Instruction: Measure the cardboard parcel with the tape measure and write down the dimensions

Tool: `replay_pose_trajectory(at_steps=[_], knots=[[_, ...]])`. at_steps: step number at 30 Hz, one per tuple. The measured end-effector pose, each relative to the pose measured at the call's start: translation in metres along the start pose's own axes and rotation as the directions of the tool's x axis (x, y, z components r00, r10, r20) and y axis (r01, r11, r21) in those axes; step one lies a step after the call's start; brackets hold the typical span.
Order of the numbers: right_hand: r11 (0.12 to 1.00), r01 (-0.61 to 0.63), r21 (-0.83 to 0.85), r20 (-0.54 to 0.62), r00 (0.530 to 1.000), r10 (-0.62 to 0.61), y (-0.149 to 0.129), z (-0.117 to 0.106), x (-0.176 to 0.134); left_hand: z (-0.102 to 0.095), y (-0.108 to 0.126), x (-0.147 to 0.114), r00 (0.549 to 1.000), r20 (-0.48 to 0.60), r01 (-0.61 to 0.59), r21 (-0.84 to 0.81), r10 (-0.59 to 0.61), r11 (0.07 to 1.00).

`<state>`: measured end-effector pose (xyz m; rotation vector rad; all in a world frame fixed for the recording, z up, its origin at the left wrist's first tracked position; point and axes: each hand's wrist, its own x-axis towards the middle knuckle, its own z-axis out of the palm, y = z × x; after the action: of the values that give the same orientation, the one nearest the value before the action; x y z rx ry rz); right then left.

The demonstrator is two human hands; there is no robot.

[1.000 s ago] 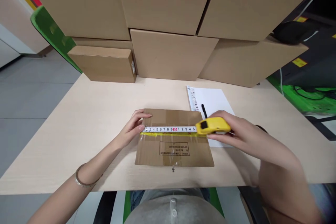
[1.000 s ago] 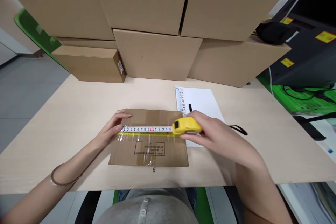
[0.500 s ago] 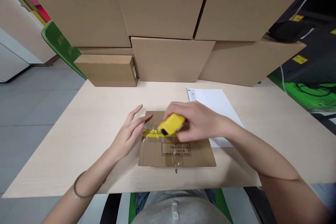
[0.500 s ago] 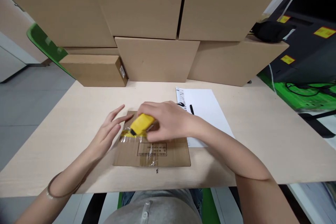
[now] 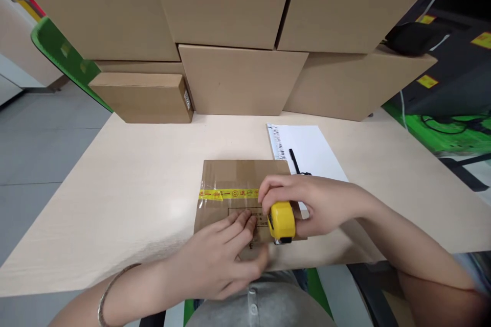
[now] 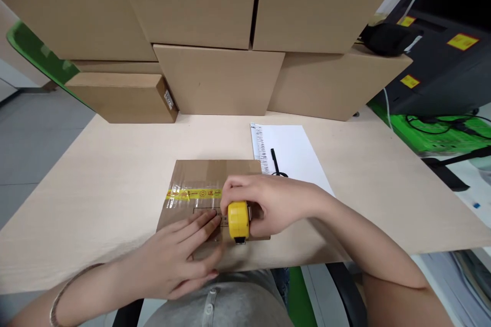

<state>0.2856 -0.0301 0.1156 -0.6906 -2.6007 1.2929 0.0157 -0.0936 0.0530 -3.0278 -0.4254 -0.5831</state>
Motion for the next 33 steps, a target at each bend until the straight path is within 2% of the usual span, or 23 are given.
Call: replay_pose_trajectory(at_steps=[4, 8, 11, 14, 21, 26, 30, 33], knots=[[0.999, 0.048, 0.025, 0.001, 0.999, -0.048, 0.012, -0.016, 0.007, 0.0, 0.003, 0.006, 0.996, 0.088, 0.028, 0.043, -0.032, 0.999], [0.995, 0.091, -0.048, -0.09, 0.991, -0.095, 0.038, -0.048, 0.018, 0.003, 0.007, 0.01, 0.996, 0.071, 0.057, 0.062, -0.061, 0.996], [0.995, 0.056, -0.078, -0.2, 0.977, -0.07, 0.063, -0.073, 0.026, 0.004, 0.007, 0.01, 0.995, 0.079, 0.054, 0.057, -0.058, 0.997], [1.0, 0.007, -0.005, -0.244, 0.97, -0.008, 0.084, -0.087, 0.033, 0.004, 0.006, 0.009, 0.995, 0.086, 0.052, 0.059, -0.057, 0.997], [0.99, 0.007, 0.142, -0.206, 0.978, 0.023, 0.1, -0.087, 0.046, 0.006, 0.005, 0.008, 0.994, 0.093, 0.051, 0.053, -0.056, 0.997], [0.993, -0.01, 0.118, -0.172, 0.985, 0.03, 0.104, -0.091, 0.052, 0.005, 0.005, 0.009, 0.996, 0.063, 0.068, 0.037, -0.07, 0.997], [1.0, -0.009, 0.022, -0.231, 0.973, 0.014, 0.085, -0.088, 0.041, 0.007, 0.004, 0.008, 0.996, 0.032, 0.076, 0.062, -0.078, 0.995], [0.998, 0.011, -0.059, -0.183, 0.983, -0.022, 0.053, -0.064, 0.026, 0.009, 0.003, 0.008, 1.0, -0.002, 0.017, 0.09, -0.016, 0.996]])
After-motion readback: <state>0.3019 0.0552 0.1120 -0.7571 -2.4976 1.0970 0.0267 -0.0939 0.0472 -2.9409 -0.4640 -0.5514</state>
